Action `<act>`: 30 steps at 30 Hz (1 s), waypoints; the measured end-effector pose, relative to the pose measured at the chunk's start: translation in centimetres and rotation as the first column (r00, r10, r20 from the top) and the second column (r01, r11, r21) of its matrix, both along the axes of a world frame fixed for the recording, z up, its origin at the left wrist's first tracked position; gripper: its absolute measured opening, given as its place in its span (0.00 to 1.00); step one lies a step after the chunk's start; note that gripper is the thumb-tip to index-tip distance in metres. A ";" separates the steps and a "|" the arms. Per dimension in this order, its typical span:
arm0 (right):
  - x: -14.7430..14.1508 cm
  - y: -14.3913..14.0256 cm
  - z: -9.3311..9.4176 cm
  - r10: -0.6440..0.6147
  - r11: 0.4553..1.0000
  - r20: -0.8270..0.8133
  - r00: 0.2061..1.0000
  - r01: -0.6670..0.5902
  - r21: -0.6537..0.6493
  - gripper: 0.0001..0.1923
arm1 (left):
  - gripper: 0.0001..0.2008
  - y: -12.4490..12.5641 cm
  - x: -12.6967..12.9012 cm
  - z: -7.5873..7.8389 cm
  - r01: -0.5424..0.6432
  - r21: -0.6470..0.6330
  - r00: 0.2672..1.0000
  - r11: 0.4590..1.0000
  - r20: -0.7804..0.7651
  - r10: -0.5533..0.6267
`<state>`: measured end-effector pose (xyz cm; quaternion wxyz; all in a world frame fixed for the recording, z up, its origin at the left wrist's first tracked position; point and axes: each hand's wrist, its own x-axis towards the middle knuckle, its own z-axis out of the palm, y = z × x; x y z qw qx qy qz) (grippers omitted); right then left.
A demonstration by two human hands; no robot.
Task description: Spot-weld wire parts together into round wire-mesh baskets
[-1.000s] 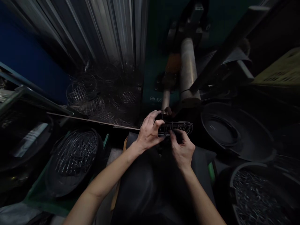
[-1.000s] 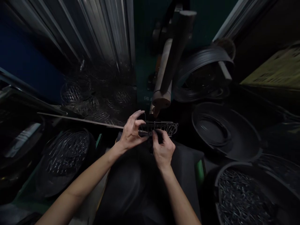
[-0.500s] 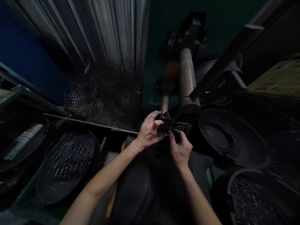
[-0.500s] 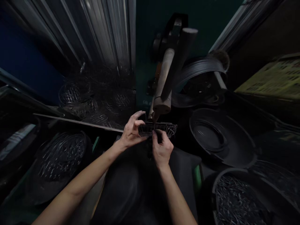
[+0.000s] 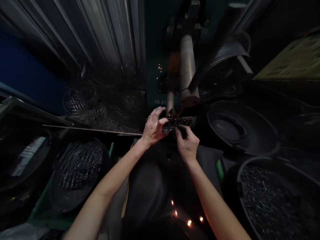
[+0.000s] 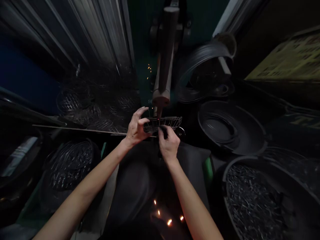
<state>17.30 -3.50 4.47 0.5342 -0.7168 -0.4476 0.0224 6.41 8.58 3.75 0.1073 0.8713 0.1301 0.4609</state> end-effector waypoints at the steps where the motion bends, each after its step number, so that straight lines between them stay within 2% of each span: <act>1: 0.3 -0.4 0.4 -0.010 1.000 0.017 1.000 0.010 0.008 0.13 | 0.25 0.1 0.1 0.0 0.004 -0.003 1.000 1.000 -0.001 -0.004; 4: 1.9 -2.6 1.6 -0.102 0.995 0.064 0.993 0.100 0.026 0.15 | 0.26 0.1 0.2 0.1 0.015 -0.017 1.000 1.000 0.004 -0.015; 8: 5.3 -7.3 3.7 -0.243 0.969 0.153 0.958 0.248 -0.016 0.17 | 0.27 -0.8 -0.7 0.9 0.055 -0.067 0.997 0.996 -0.049 -0.058; 12: 8.0 -12.0 5.8 -0.303 0.916 0.150 0.941 0.331 -0.226 0.19 | 0.24 -3.8 -4.7 2.1 0.257 -0.086 0.945 0.962 -0.185 -0.269; 15: 9.3 -13.5 5.8 -0.225 0.880 0.131 0.966 0.259 -0.399 0.16 | 0.22 -6.0 -9.2 2.3 0.317 -0.114 0.922 0.942 -0.196 -0.334; 17: 9.6 -13.1 4.4 -0.109 0.845 0.063 0.992 0.125 -0.520 0.14 | 0.26 -7.0 -12.4 1.7 0.280 -0.158 0.920 0.947 -0.239 -0.312; 19: 9.2 -11.7 2.3 0.009 0.753 -0.058 0.998 -0.045 -0.657 0.14 | 0.31 -7.8 -15.5 0.5 0.242 -0.134 0.915 0.961 -0.299 -0.272; 21: 8.1 -9.9 -0.1 0.089 0.641 -0.156 0.984 -0.176 -0.747 0.15 | 0.33 -8.4 -18.3 -0.9 0.241 -0.019 0.912 0.970 -0.339 -0.233; 23: 6.7 -8.0 -2.5 0.160 0.570 -0.212 0.964 -0.266 -0.778 0.16 | 0.31 -9.0 -20.6 -2.4 0.217 0.108 0.923 0.970 -0.347 -0.168; 25: 5.3 -6.6 -4.7 0.221 0.531 -0.277 0.935 -0.354 -0.770 0.15 | 0.30 -9.7 -22.3 -3.5 0.146 0.194 0.935 0.970 -0.348 -0.071; 27: 4.1 -5.8 -6.7 0.258 0.495 -0.365 0.895 -0.447 -0.745 0.15 | 0.29 -10.6 -23.5 -4.3 0.062 0.224 0.936 0.973 -0.351 0.021; 29: 3.4 -5.5 -8.4 0.262 0.482 -0.443 0.857 -0.514 -0.709 0.15 | 0.28 -11.6 -24.1 -4.6 -0.034 0.173 0.938 0.984 -0.334 0.091; 30: 3.1 -5.6 -9.1 0.250 0.496 -0.472 0.845 -0.531 -0.687 0.14 | 0.27 -12.1 -24.2 -4.6 -0.121 0.104 0.944 0.987 -0.297 0.146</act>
